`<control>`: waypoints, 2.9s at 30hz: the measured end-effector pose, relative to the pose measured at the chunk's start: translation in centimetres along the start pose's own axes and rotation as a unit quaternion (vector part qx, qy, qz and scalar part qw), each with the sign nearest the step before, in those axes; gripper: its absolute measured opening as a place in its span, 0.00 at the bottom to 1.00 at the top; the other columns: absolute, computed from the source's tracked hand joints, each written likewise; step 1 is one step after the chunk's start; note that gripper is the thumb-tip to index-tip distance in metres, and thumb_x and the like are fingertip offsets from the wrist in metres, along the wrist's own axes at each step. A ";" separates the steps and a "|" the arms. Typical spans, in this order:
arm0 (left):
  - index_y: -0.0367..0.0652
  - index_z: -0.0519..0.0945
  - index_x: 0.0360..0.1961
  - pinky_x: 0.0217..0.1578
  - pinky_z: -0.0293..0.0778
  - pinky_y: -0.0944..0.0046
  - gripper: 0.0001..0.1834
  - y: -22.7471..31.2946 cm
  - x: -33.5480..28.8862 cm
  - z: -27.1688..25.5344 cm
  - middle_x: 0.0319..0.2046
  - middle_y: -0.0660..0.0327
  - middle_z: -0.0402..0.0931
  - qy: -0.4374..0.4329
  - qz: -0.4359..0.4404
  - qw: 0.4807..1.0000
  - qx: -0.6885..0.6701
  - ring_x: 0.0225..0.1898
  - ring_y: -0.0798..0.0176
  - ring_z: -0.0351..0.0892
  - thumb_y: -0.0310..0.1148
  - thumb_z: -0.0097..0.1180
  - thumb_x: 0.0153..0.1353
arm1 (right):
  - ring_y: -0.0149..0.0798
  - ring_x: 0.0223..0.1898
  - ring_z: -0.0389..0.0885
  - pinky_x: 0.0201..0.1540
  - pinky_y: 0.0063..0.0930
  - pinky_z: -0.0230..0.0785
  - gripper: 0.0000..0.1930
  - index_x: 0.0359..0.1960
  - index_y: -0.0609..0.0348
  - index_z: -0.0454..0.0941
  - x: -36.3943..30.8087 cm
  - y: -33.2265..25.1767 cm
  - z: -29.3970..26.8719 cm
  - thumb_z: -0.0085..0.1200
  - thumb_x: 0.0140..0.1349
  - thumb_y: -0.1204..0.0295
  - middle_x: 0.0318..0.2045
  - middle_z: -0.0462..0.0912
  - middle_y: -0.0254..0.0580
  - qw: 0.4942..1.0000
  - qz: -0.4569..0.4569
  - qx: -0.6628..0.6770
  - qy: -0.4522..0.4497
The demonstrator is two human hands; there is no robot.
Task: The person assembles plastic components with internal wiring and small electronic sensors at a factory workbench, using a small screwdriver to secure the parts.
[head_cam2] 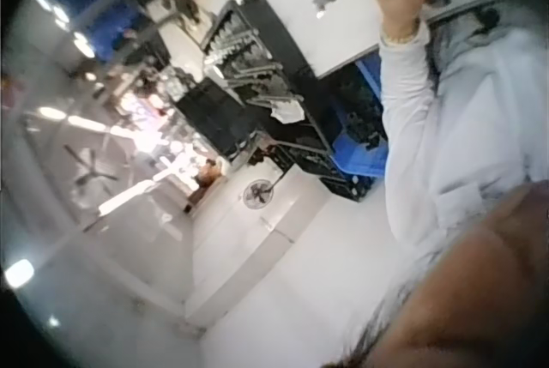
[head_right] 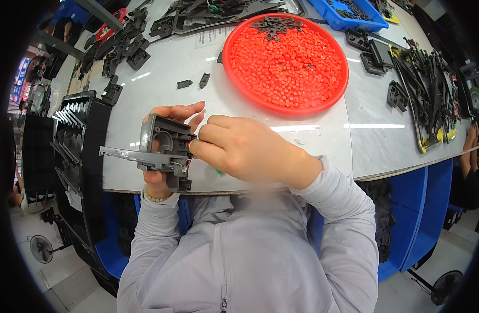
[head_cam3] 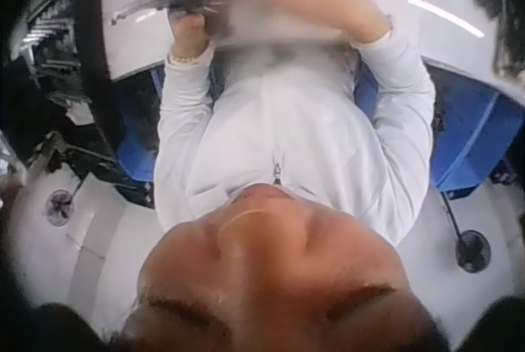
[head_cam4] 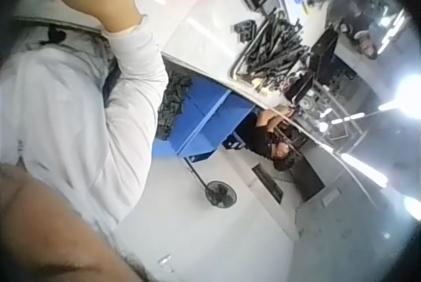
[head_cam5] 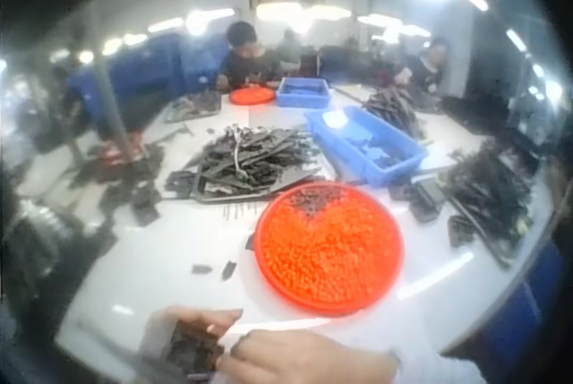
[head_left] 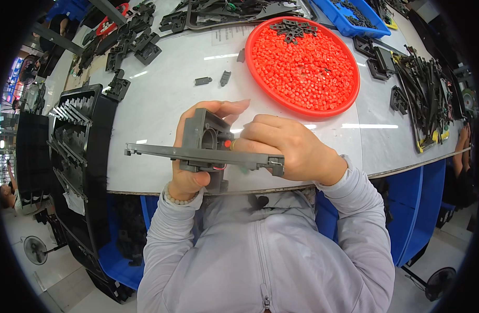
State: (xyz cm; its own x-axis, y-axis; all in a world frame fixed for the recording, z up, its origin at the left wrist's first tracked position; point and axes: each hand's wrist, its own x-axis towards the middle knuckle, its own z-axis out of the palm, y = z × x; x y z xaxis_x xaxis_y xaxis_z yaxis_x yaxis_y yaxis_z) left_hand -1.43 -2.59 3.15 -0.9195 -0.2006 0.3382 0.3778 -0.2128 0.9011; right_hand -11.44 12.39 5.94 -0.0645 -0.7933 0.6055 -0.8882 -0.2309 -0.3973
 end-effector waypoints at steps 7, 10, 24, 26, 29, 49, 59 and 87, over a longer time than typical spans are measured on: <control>0.33 0.55 0.57 0.61 0.52 0.46 0.56 0.0 0.1 0.0 0.53 0.41 0.62 -0.019 0.026 0.998 -0.057 0.60 0.42 0.58 0.60 0.67 0.36 | 0.37 0.29 0.72 0.27 0.28 0.68 0.12 0.29 0.62 0.71 0.1 0.0 -0.4 0.54 0.40 0.75 0.24 0.70 0.37 0.999 -0.012 -0.033 -0.026; 0.34 0.55 0.57 0.60 0.52 0.46 0.55 0.3 -0.1 0.1 0.54 0.42 0.62 -0.029 0.024 0.998 -0.042 0.60 0.42 0.59 0.60 0.67 0.36 | 0.37 0.29 0.73 0.27 0.28 0.69 0.11 0.29 0.62 0.71 0.4 0.0 -0.4 0.54 0.40 0.75 0.25 0.70 0.37 0.999 -0.017 -0.034 -0.033; 0.41 0.56 0.61 0.59 0.53 0.37 0.51 -0.8 0.2 -0.5 0.56 0.51 0.61 0.068 0.014 0.984 -0.162 0.62 0.45 0.55 0.70 0.47 0.47 | 0.39 0.23 0.73 0.25 0.30 0.65 0.09 0.32 0.61 0.76 -0.1 1.1 2.6 0.59 0.47 0.77 0.22 0.73 0.39 0.991 0.026 0.054 0.119; 0.41 0.55 0.61 0.59 0.53 0.37 0.51 -0.6 0.4 -0.9 0.56 0.51 0.61 0.046 0.024 0.980 -0.190 0.62 0.45 0.55 0.71 0.46 0.47 | 0.36 0.26 0.75 0.29 0.27 0.68 0.11 0.36 0.62 0.75 -0.3 1.2 2.4 0.59 0.50 0.77 0.25 0.75 0.38 0.992 0.039 0.088 0.085; 0.39 0.54 0.61 0.59 0.53 0.37 0.53 -0.1 1.1 -1.3 0.55 0.50 0.62 0.039 0.036 0.982 -0.182 0.61 0.44 0.55 0.72 0.44 0.46 | 0.33 0.37 0.76 0.42 0.28 0.69 0.16 0.43 0.63 0.72 -1.7 0.6 3.1 0.58 0.52 0.77 0.35 0.76 0.37 0.889 0.225 0.373 0.143; 0.39 0.53 0.62 0.47 0.76 0.53 0.37 0.8 0.8 -1.1 0.51 0.49 0.62 0.140 -0.027 0.985 -0.101 0.53 0.54 0.67 0.34 0.51 0.51 | 0.26 0.28 0.75 0.31 0.21 0.69 0.10 0.41 0.67 0.74 -1.1 -1.6 3.0 0.52 0.59 0.75 0.31 0.80 0.40 0.769 0.366 0.490 0.186; 0.40 0.52 0.62 0.51 0.71 0.46 0.38 0.7 0.3 -1.3 0.52 0.51 0.60 0.152 -0.039 0.981 -0.118 0.55 0.55 0.64 0.35 0.48 0.48 | 0.37 0.20 0.71 0.23 0.27 0.62 0.13 0.36 0.58 0.75 -0.6 -1.5 1.7 0.61 0.47 0.75 0.20 0.72 0.37 0.984 0.144 0.021 0.100; 0.36 0.48 0.63 0.49 0.73 0.54 0.42 1.3 0.2 0.0 0.52 0.45 0.62 0.115 -0.021 0.976 -0.184 0.55 0.49 0.65 0.28 0.47 0.44 | 0.24 0.32 0.76 0.33 0.18 0.69 0.12 0.37 0.66 0.75 0.5 -1.3 0.7 0.60 0.49 0.80 0.32 0.79 0.38 0.836 0.326 0.387 0.212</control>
State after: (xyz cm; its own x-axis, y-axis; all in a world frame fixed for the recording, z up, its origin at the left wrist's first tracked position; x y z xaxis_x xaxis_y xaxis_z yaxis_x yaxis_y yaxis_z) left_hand -1.15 -2.90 4.37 -0.9018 -0.3856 0.1952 0.3935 -0.5456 0.7399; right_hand -9.98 11.86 6.30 -0.7216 -0.6597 0.2098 -0.0499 -0.2527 -0.9663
